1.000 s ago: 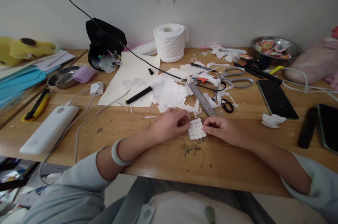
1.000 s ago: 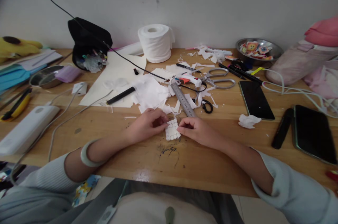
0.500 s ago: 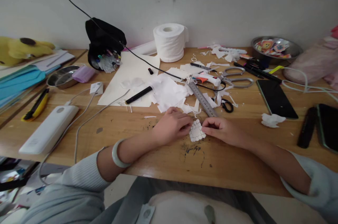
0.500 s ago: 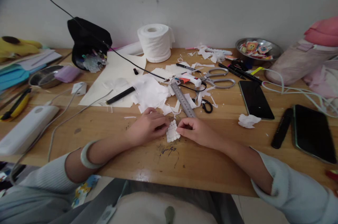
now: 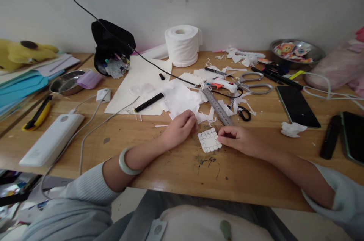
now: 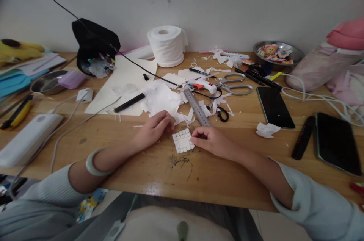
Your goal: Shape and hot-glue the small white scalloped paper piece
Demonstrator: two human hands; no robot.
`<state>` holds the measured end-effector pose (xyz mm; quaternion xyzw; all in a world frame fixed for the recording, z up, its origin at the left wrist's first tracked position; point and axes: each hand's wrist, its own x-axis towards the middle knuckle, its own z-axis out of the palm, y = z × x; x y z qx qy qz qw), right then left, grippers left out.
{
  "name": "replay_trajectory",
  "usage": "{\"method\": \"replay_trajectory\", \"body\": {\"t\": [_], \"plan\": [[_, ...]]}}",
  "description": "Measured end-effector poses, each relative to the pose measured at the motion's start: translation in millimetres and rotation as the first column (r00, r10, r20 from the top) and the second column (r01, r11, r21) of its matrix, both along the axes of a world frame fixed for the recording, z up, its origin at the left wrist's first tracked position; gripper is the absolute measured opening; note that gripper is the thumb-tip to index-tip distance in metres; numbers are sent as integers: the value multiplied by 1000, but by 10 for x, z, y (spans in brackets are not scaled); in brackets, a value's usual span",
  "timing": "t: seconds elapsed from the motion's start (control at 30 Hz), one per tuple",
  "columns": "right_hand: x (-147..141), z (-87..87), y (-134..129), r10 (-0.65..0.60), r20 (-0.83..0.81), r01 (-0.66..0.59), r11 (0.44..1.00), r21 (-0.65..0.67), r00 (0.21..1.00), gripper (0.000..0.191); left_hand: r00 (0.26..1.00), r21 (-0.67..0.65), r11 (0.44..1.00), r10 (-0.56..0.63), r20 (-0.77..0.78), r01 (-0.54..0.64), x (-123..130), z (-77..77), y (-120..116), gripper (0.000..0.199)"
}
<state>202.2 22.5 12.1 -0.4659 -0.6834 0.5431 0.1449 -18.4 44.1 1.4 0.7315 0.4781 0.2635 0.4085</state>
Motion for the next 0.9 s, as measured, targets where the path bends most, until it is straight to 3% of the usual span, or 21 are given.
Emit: {"method": "replay_trajectory", "body": {"t": [0.1,0.2,0.4,0.7,0.9], "plan": [[9,-9,5,-17,1,17,1000,-1,1000,23,999,-35,999,26,25,-25,-7,-7,1,27],[25,-34,11,-32,-9,32,999,4,999,24,995,-28,1000,1,97,1,-3,5,-7,6],[33,-63,15,-57,-4,57,998,9,998,26,971,-8,975,-222,-89,222,2,33,6,22],[20,-15,18,-48,20,48,999,11,999,26,953,60,953,-290,-91,296,-21,-14,26,28],[30,-76,22,-65,-48,64,998,-11,997,29,964,55,963,-260,-49,262,-12,33,28,31]]}}
